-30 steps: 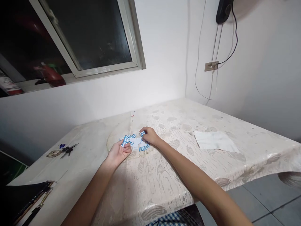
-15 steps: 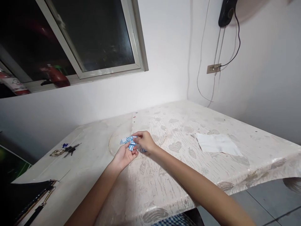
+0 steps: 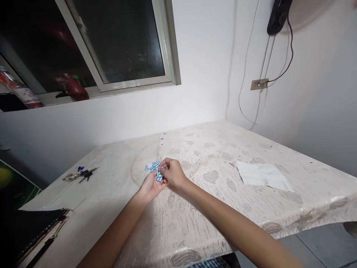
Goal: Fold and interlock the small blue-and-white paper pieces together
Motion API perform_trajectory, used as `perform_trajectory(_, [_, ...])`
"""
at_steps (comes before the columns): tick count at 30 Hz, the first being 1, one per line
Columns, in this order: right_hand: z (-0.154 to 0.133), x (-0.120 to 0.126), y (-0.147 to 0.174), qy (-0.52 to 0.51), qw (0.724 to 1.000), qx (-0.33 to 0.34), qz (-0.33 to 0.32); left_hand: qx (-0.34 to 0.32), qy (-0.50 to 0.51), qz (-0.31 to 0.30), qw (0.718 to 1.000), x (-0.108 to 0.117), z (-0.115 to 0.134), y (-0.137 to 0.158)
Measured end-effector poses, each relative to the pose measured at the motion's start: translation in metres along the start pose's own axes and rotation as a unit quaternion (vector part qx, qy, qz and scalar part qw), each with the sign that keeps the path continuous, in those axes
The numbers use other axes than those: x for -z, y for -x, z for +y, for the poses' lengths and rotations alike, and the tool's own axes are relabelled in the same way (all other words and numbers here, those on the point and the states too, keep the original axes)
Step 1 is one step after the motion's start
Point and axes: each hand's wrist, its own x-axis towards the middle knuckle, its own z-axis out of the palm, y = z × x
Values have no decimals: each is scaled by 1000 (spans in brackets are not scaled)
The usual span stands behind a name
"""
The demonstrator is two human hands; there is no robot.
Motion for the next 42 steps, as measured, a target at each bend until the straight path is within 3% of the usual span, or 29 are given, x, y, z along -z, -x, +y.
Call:
perform_trajectory(9, [1,-8,7,25,999,-4,36,-9,33,33,999,0,2,0])
perform_trajectory(13, [3,-11,8,76,995,15,69,16,17,39,999,-1,3,1])
perform_trajectory(16, [5,-11,6,129,990,17,54,15,7,25,1000,0,3,-1])
perform_trajectory(18, [7,-7,1,154,987,19,52,14,2,3,1000,2,3,-3])
perform_trajectory(23, [17,25,-26,209,971,23,118,13,-2,-34,999,9,10,-5])
perform_trajectory(27, [33,49,-40,312,949,-18,33,4,14,-28,999,8,20,-1])
perform_trajectory(32, [44,48,-39,441,897,27,-25,11,30,-21,999,5,25,3])
perform_trajectory(38, [45,47,-42,422,906,-5,-9,14,31,-19,999,7,22,-2])
perform_trajectory(42, [46,50,-43,431,902,20,-7,22,39,-9,999,9,21,-5])
